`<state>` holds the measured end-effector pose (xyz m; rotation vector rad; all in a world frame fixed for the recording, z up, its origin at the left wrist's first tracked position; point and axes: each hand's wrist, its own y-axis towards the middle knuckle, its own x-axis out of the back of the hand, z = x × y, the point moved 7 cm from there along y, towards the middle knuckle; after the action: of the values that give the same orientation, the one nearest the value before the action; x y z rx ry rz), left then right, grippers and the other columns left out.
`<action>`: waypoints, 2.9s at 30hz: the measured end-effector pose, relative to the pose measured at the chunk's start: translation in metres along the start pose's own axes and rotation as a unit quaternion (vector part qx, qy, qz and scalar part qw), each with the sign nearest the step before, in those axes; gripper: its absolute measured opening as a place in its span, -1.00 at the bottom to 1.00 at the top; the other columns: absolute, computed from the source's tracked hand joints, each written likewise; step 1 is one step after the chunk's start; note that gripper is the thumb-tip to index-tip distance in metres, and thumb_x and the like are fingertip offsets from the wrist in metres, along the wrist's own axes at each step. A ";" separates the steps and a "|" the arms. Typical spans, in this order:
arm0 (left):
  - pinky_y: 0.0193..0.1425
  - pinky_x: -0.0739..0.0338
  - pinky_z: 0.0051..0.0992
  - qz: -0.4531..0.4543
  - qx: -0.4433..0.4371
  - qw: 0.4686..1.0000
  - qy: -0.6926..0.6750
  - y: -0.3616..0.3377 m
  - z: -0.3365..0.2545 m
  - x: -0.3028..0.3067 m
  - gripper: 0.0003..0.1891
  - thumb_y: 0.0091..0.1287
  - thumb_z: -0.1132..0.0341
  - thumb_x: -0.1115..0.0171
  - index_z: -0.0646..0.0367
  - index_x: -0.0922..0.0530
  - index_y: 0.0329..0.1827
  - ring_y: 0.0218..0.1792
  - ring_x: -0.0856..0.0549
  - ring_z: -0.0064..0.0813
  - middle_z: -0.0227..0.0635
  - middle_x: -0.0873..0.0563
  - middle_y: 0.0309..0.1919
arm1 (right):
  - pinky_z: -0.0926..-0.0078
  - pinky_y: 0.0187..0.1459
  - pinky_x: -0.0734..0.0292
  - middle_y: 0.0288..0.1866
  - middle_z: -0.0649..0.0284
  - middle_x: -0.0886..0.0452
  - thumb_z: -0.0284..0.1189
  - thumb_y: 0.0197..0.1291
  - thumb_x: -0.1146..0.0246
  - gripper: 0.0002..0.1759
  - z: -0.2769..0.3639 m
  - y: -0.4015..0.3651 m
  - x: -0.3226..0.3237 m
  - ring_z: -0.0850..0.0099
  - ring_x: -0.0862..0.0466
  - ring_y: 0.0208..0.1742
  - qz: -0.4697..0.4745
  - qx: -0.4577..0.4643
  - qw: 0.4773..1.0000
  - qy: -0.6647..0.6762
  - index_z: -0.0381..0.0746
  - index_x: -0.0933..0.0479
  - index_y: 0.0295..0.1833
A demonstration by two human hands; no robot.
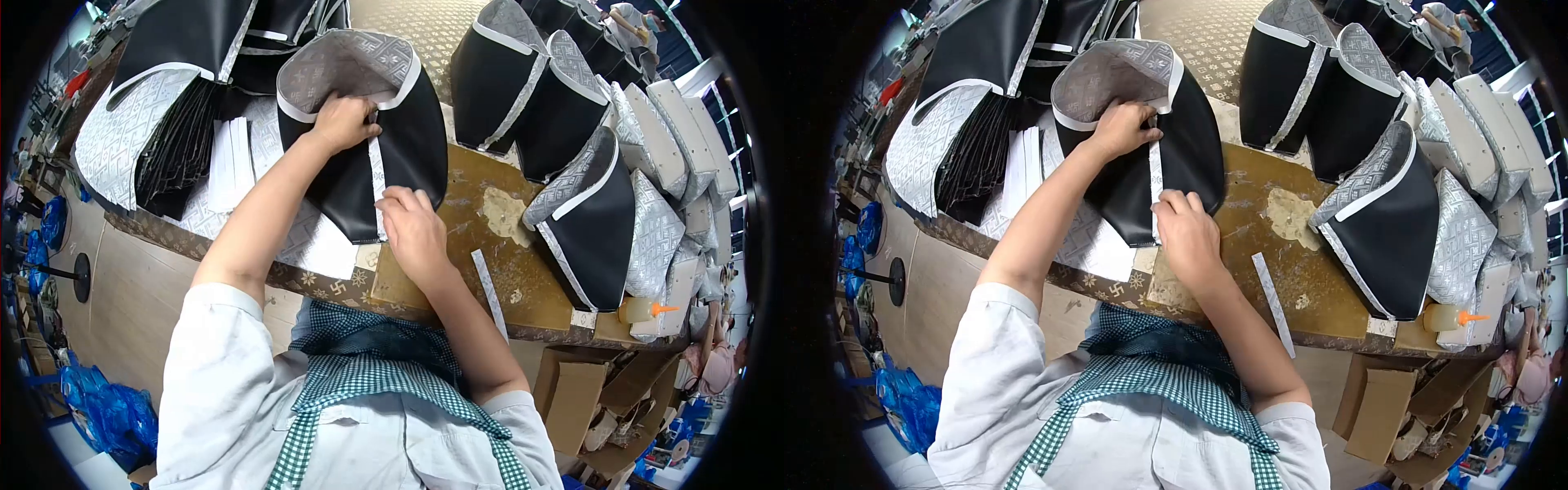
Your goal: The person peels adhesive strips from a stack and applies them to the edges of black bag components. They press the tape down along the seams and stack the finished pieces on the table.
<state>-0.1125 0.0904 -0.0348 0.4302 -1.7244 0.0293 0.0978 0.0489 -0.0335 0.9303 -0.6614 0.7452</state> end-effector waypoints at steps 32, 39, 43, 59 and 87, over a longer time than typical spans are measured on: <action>0.06 -0.52 -0.46 0.053 0.084 0.957 -0.273 0.011 0.034 -0.047 -0.50 0.23 0.30 -0.43 0.29 -0.57 0.22 -0.20 -0.64 -0.49 -0.32 -0.71 -0.30 | -0.09 0.51 -0.04 0.60 0.04 -0.15 -0.07 0.18 -0.31 -0.12 0.032 -0.064 -0.007 0.18 -0.12 0.61 0.156 0.012 0.986 -0.052 -0.38 -0.25 0.48; -0.19 -0.52 -0.44 -0.079 0.081 0.960 -0.257 -0.005 0.022 -0.015 -0.70 0.23 0.31 -0.40 0.36 -0.64 -0.09 -0.36 -0.61 -0.52 -0.27 -0.69 -0.43 | -0.12 0.48 -0.11 0.38 0.22 -0.51 -0.18 0.19 -0.35 -0.39 0.038 -0.103 0.053 0.18 -0.42 0.38 0.073 0.021 0.995 0.065 -0.17 -0.50 0.33; -0.28 -0.46 -0.49 -0.024 -0.005 0.970 -0.243 -0.023 -0.037 0.068 -0.76 0.24 0.28 -0.39 0.33 -0.62 -0.26 -0.43 -0.53 -0.61 -0.42 -0.62 -0.51 | 0.26 0.06 -0.46 0.03 0.24 -0.64 -0.45 0.10 -0.34 -0.67 -0.017 -0.136 0.120 0.21 -0.56 -0.01 -0.063 -0.127 0.989 -0.042 -0.22 -0.65 0.02; 0.37 -0.41 -0.34 -0.069 -0.292 0.954 0.021 -0.060 -0.159 0.301 -0.73 0.06 0.49 -0.39 0.16 -0.60 -0.16 0.17 -0.61 -0.42 -0.41 -0.63 0.16 | 0.20 0.05 -0.30 -0.31 0.29 -0.58 -0.31 -0.02 -0.43 -0.85 -0.048 -0.150 0.125 0.27 -0.53 -0.12 -0.051 -0.194 0.952 -0.229 -0.12 -0.67 -0.37; -0.49 -0.21 -0.54 0.045 -0.036 0.952 -0.299 -0.079 -0.119 0.165 -0.65 0.37 0.13 -0.34 0.31 -0.61 -0.36 -0.52 -0.31 -0.73 -0.55 -0.36 -0.65 | 0.76 -0.36 -0.42 -0.31 0.44 -0.55 -0.59 0.23 -0.37 -0.93 -0.017 -0.075 0.074 0.74 -0.53 -0.39 -0.106 -0.225 0.783 0.570 -0.36 -0.61 -0.24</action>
<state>0.0015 0.0031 0.1299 0.3216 -2.3351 -0.1102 0.2033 0.0551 -0.0182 -0.0036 0.3530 0.7484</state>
